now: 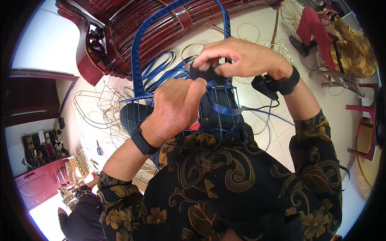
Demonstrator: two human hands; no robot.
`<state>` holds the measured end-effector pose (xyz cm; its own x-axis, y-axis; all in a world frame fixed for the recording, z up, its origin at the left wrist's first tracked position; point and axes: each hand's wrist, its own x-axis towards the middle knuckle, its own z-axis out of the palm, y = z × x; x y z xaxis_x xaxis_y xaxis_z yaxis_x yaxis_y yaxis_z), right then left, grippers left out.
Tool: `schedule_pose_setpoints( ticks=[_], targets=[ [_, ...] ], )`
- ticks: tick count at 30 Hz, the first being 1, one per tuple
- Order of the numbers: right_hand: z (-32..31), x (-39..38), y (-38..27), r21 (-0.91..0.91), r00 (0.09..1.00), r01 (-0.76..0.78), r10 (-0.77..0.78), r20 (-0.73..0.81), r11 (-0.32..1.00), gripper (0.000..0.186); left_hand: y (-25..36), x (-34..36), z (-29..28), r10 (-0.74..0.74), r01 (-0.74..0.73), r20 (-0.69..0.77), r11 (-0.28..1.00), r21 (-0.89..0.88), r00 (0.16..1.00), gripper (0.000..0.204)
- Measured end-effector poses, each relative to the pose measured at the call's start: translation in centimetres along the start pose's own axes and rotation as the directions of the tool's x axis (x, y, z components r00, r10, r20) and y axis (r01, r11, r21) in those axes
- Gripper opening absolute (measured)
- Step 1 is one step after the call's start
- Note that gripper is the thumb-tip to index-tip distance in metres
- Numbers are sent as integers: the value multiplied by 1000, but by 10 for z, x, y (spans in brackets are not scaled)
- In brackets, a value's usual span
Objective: The person weaves blue plastic straps around a dark wire frame by hand, pulling the straps through the frame and securing them to form a pattern.
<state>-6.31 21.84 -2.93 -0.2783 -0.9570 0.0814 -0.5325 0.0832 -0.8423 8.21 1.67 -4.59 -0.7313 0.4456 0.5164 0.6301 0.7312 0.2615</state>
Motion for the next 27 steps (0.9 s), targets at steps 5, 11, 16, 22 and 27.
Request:
schedule_pose_setpoints(
  ticks=[5,11,16,22,27],
  targets=[
    [-3,9,-8,305,950,-203,111,292,930,41,0,2,5,55,-52,-87,998,32,995,22],
    [3,12,-6,465,951,-221,84,297,857,31,3,1,5,34,-29,-102,999,44,994,20],
    [8,17,0,491,963,-218,105,248,843,24,0,1,5,56,-50,-87,997,66,995,21],
    [11,23,2,579,950,-215,31,311,786,36,2,-1,5,77,-74,-77,997,38,994,22],
    [-1,25,10,638,892,-256,-78,446,726,56,1,-3,7,73,-70,-102,997,26,992,23]
  ],
)
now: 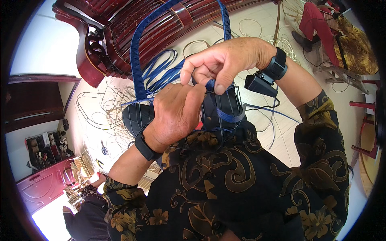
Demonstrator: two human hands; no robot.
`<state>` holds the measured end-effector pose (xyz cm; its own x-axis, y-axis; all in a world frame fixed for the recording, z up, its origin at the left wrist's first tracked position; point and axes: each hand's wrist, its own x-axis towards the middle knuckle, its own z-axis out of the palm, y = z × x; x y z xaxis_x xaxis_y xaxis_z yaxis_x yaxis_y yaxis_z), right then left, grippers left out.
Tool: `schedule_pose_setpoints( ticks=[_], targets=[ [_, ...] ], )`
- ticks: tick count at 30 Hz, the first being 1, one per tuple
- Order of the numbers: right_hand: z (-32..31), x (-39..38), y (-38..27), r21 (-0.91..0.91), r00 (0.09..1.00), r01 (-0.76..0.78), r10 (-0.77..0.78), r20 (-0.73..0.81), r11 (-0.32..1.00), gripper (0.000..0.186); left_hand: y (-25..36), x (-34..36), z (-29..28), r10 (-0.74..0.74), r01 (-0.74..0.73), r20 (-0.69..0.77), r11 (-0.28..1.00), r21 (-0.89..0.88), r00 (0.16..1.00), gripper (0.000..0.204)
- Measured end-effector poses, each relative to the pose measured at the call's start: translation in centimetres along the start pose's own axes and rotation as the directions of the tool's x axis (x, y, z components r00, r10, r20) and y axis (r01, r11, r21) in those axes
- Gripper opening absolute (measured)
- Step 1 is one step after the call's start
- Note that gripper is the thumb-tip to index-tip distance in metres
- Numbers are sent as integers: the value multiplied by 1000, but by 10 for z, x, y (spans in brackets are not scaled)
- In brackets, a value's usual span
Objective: The person weaves blue plastic straps around a dark wire frame by hand, pulling the straps through the frame and securing them to form a pattern.
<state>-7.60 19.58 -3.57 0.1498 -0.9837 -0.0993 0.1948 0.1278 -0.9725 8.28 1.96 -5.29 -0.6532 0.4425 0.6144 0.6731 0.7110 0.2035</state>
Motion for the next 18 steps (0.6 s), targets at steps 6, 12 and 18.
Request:
schedule_pose_setpoints(
  ticks=[6,12,18],
  targets=[
    [4,-7,0,-144,990,34,-53,-130,989,50,0,2,-5,-58,59,14,997,-58,998,23],
    [8,-6,7,-586,942,35,-222,-250,809,34,-5,1,-1,-40,40,0,998,-38,999,25],
    [3,9,19,-966,759,-244,-604,-241,79,10,-7,0,0,-11,12,13,999,-42,1000,26]
  ],
)
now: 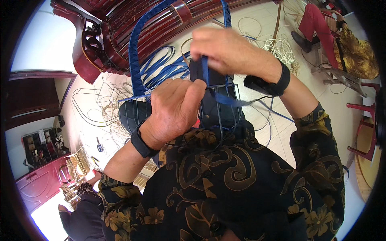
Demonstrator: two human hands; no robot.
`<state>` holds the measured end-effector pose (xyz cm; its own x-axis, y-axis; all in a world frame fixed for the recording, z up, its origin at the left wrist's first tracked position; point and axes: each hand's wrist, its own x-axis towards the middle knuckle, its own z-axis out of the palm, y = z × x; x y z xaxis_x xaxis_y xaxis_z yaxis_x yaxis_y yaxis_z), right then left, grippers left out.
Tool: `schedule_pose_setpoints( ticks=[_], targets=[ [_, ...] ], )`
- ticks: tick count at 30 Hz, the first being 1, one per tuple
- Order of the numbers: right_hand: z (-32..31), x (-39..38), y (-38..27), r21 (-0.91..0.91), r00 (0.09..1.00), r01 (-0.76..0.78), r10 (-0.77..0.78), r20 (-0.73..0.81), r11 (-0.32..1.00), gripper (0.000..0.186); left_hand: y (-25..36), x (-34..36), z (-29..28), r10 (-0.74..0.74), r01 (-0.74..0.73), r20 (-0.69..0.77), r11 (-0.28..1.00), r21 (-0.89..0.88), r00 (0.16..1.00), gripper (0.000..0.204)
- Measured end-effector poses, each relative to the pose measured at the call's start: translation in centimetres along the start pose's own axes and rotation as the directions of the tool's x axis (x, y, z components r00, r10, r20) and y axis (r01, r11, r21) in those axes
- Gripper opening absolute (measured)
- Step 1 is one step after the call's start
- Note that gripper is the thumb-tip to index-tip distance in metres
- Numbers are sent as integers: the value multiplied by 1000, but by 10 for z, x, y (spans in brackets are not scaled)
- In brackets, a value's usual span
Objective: The person weaves blue plastic straps around a dark wire frame by hand, pulling the straps through the frame and securing them to form a pattern.
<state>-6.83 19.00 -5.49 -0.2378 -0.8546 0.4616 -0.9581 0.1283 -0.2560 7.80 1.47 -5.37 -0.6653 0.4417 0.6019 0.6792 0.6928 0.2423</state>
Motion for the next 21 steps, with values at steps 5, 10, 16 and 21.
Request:
schedule_pose_setpoints(
  ticks=[5,10,16,21],
  targets=[
    [-82,-4,58,-434,845,-151,-112,-523,888,30,0,-1,-2,1,-1,-2,1000,24,1000,26],
    [-181,-32,34,-69,466,-661,337,-818,747,30,-2,0,0,0,-1,-25,1000,-7,1000,26],
    [-292,-165,59,-95,354,-801,340,-871,591,33,1,-3,-3,23,-23,-42,1000,-1,999,26],
    [-383,-297,44,-162,294,-927,389,-873,338,36,8,5,-1,-6,6,1,1000,-5,1000,28]
  ],
)
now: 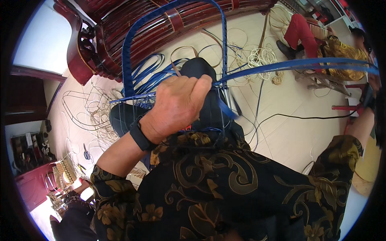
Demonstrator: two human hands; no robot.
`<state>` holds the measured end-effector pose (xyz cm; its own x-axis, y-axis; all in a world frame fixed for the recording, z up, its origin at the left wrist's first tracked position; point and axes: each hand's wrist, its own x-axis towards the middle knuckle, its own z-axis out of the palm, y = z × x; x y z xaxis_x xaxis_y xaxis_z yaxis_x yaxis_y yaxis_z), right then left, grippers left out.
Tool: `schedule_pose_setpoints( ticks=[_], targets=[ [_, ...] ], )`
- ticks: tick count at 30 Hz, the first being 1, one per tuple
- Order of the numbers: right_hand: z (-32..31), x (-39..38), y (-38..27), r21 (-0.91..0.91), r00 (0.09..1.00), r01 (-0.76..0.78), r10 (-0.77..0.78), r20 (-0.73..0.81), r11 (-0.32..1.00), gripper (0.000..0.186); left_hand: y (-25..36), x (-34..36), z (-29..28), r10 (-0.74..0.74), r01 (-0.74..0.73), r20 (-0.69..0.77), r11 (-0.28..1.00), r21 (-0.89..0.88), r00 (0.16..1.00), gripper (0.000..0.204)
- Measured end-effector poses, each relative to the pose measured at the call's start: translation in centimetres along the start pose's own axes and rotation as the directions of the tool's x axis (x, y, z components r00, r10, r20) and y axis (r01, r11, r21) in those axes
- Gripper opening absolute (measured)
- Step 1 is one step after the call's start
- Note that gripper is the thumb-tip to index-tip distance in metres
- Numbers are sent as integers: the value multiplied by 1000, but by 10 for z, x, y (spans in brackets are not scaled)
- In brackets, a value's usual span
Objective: The person weaves blue plastic straps around a dark wire frame by hand, pulling the straps through the frame and securing them to form a pattern.
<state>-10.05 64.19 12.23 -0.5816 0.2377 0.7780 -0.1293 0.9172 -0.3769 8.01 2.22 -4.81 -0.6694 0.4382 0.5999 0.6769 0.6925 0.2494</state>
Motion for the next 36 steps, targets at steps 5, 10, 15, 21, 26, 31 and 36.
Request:
schedule_pose_setpoints(
  ticks=[5,10,15,21,26,31,36],
  targets=[
    [-83,11,128,-270,993,-83,103,61,959,39,-6,-3,1,38,-36,-43,998,48,998,26],
    [-164,-5,238,-554,953,-133,259,155,822,43,-5,-1,3,36,-35,-37,999,30,999,23],
    [-204,-6,290,-740,863,11,367,346,672,48,-3,-9,-3,-64,64,34,998,24,997,30],
    [-89,-70,235,-201,662,203,17,749,958,46,3,2,3,9,-5,-71,999,54,997,21],
    [38,-240,-177,428,530,-346,-203,823,835,15,6,-1,-1,-72,68,52,996,64,996,26],
    [99,-309,-291,757,571,-247,-540,618,605,16,5,-9,-6,-88,86,23,994,67,996,21],
    [113,-316,-312,666,572,-355,-411,710,656,20,7,-7,-6,-109,106,41,992,73,993,20]
  ],
)
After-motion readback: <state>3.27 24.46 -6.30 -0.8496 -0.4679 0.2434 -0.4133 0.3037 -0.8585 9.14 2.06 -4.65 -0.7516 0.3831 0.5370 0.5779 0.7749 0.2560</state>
